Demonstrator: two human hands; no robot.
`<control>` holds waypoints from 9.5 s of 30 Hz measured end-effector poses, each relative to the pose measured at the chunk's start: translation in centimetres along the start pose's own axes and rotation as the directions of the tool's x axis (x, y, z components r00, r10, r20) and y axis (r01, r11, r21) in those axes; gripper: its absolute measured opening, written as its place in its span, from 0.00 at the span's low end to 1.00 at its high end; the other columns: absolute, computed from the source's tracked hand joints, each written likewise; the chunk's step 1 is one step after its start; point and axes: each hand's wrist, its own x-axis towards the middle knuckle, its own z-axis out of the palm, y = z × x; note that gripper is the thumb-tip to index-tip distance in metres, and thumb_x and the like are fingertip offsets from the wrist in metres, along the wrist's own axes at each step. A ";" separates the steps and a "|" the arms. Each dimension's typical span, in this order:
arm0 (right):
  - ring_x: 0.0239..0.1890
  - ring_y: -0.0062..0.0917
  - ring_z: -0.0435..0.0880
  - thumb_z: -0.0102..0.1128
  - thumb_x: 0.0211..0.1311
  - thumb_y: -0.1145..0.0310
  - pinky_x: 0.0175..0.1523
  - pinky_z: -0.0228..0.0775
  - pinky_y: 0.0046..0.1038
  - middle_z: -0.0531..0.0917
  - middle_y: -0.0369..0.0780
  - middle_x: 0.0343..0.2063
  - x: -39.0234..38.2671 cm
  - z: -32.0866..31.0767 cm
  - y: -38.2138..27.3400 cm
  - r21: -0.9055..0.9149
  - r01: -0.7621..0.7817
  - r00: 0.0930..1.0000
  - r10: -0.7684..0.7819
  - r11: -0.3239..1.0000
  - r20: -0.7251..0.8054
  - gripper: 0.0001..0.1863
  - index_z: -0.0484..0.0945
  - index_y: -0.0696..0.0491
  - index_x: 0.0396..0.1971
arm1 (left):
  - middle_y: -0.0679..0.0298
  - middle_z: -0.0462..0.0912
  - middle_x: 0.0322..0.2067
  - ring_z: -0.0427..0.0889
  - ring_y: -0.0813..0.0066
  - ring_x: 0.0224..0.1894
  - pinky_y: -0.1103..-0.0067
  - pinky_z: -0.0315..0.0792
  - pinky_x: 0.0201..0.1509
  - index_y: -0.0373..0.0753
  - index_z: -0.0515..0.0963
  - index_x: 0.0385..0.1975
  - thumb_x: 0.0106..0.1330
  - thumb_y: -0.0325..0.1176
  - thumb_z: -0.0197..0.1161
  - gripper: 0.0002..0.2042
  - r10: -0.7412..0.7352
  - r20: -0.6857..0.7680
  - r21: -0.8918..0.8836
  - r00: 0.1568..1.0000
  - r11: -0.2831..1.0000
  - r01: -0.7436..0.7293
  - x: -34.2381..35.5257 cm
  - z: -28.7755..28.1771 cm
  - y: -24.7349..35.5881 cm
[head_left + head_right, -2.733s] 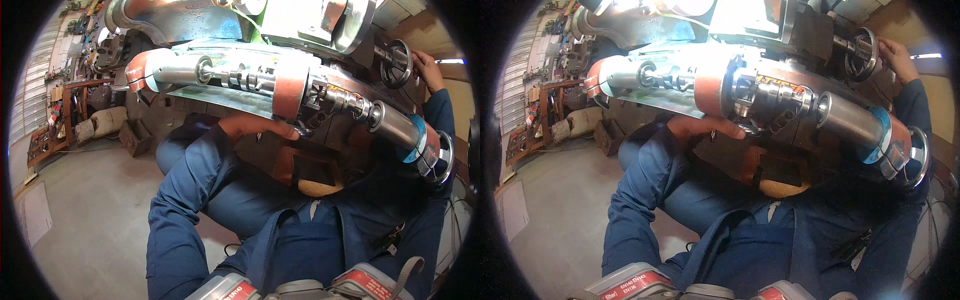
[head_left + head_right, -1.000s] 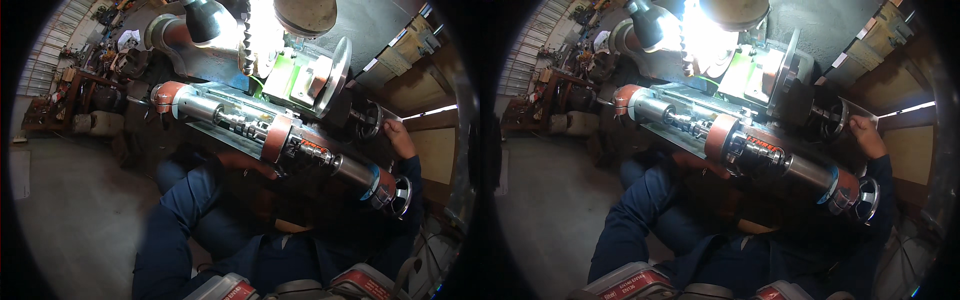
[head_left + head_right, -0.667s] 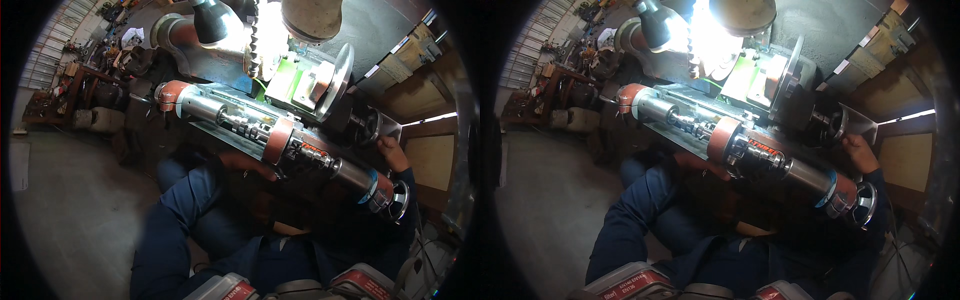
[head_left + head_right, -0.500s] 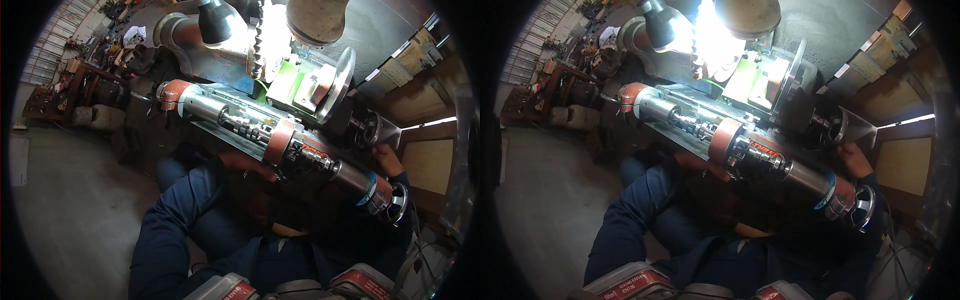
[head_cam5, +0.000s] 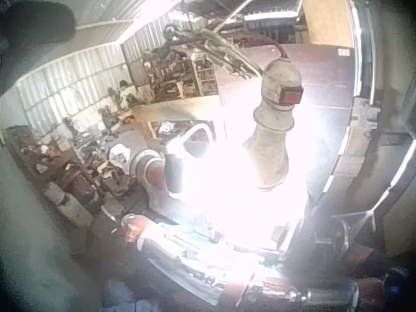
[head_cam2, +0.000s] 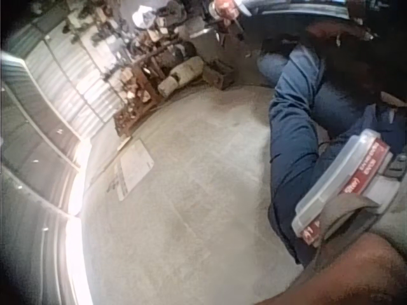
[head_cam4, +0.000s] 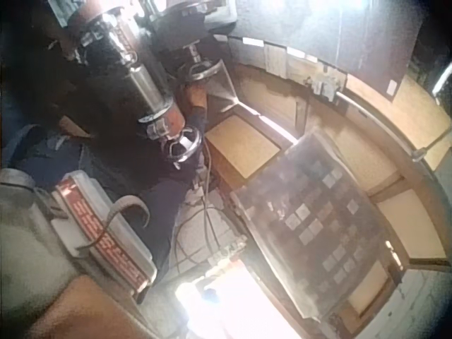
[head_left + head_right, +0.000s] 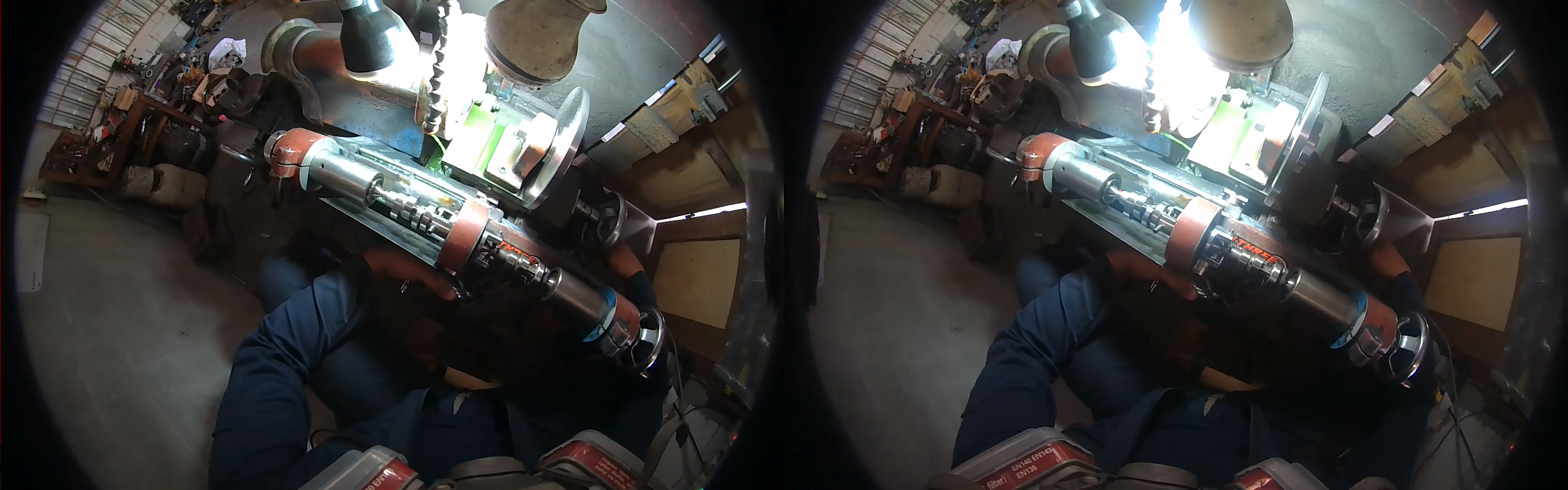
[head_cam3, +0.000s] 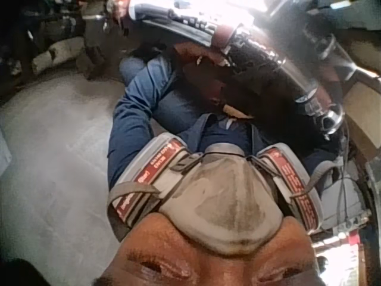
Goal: The person holds a metal tool against a rotating grinding wheel of a sharpening machine, periodically removing it to measure the dimensions with a digital caliper and wiping the surface with a white cloth.
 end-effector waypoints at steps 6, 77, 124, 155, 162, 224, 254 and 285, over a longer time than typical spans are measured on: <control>0.49 0.29 0.80 0.52 0.65 0.73 0.57 0.68 0.31 0.84 0.45 0.45 3.6 -1.0 5.7 -0.238 0.054 0.975 -0.103 0.970 -0.198 0.18 0.76 0.59 0.54 | 0.61 0.82 0.51 0.77 0.68 0.56 0.73 0.70 0.60 0.39 0.78 0.53 0.52 0.34 0.77 0.26 -0.010 -0.011 0.015 1.000 1.000 0.010 -0.4 0.2 0.6; 0.53 0.37 0.79 0.56 0.64 0.66 0.58 0.68 0.34 0.82 0.49 0.47 1.8 -0.7 1.1 -0.120 0.072 0.996 -0.065 0.990 0.060 0.19 0.75 0.61 0.51 | 0.61 0.82 0.49 0.77 0.69 0.55 0.73 0.71 0.59 0.38 0.78 0.52 0.51 0.28 0.76 0.26 0.049 0.022 -0.027 0.999 0.998 -0.048 0.1 -0.2 -0.4; 0.32 0.30 0.72 0.51 0.70 0.66 0.44 0.65 0.31 0.73 0.47 0.26 -3.5 -4.5 -5.1 -0.149 0.095 0.988 -0.112 0.984 -0.105 0.11 0.72 0.61 0.35 | 0.61 0.81 0.52 0.75 0.69 0.57 0.73 0.69 0.61 0.37 0.76 0.55 0.53 0.28 0.74 0.27 0.060 0.076 0.011 0.995 0.998 -0.061 1.1 -0.8 -2.0; 0.53 0.34 0.79 0.55 0.62 0.74 0.61 0.66 0.31 0.80 0.46 0.52 0.9 -0.4 1.9 -0.166 0.080 0.996 -0.083 0.983 -0.011 0.22 0.71 0.58 0.57 | 0.58 0.83 0.48 0.81 0.68 0.51 0.74 0.75 0.55 0.36 0.78 0.52 0.50 0.23 0.75 0.26 -0.098 0.005 -0.280 0.995 0.955 0.096 -1.2 0.9 1.7; 0.51 0.32 0.80 0.55 0.62 0.76 0.59 0.68 0.30 0.83 0.46 0.47 2.5 -2.3 3.2 -0.266 0.106 0.943 -0.182 0.958 -0.280 0.19 0.75 0.59 0.53 | 0.60 0.83 0.47 0.80 0.69 0.50 0.75 0.74 0.55 0.36 0.80 0.50 0.49 0.33 0.77 0.26 -0.142 0.025 -0.240 0.990 0.960 0.144 -0.7 0.6 0.2; 0.36 0.23 0.83 0.65 0.51 0.78 0.43 0.72 0.25 0.84 0.42 0.29 -0.2 -8.3 -5.7 -0.112 0.203 0.929 -0.228 0.973 -0.291 0.09 0.82 0.61 0.34 | 0.56 0.85 0.41 0.83 0.63 0.47 0.72 0.75 0.53 0.36 0.79 0.44 0.70 0.35 0.56 0.11 0.396 -0.532 0.363 0.748 0.905 -0.222 4.2 3.8 -15.8; 0.44 0.36 0.82 0.55 0.66 0.64 0.52 0.73 0.36 0.85 0.47 0.40 1.1 -9.8 -2.6 0.159 -0.395 0.893 0.338 0.905 0.298 0.16 0.81 0.60 0.45 | 0.61 0.80 0.32 0.77 0.74 0.30 0.75 0.72 0.33 0.41 0.78 0.41 0.67 0.31 0.55 0.08 0.352 -0.395 0.375 0.848 0.905 -0.201 2.0 5.7 -13.3; 0.54 0.47 0.76 0.63 0.59 0.68 0.60 0.66 0.41 0.78 0.52 0.49 -40.7 16.5 7.3 0.486 -0.496 -0.081 0.519 0.720 -0.851 0.23 0.75 0.56 0.54 | 0.67 0.76 0.19 0.74 0.80 0.20 0.81 0.67 0.22 0.37 0.76 0.36 0.63 0.25 0.57 0.04 0.188 -0.447 0.642 0.875 0.749 0.166 -7.8 4.0 -4.9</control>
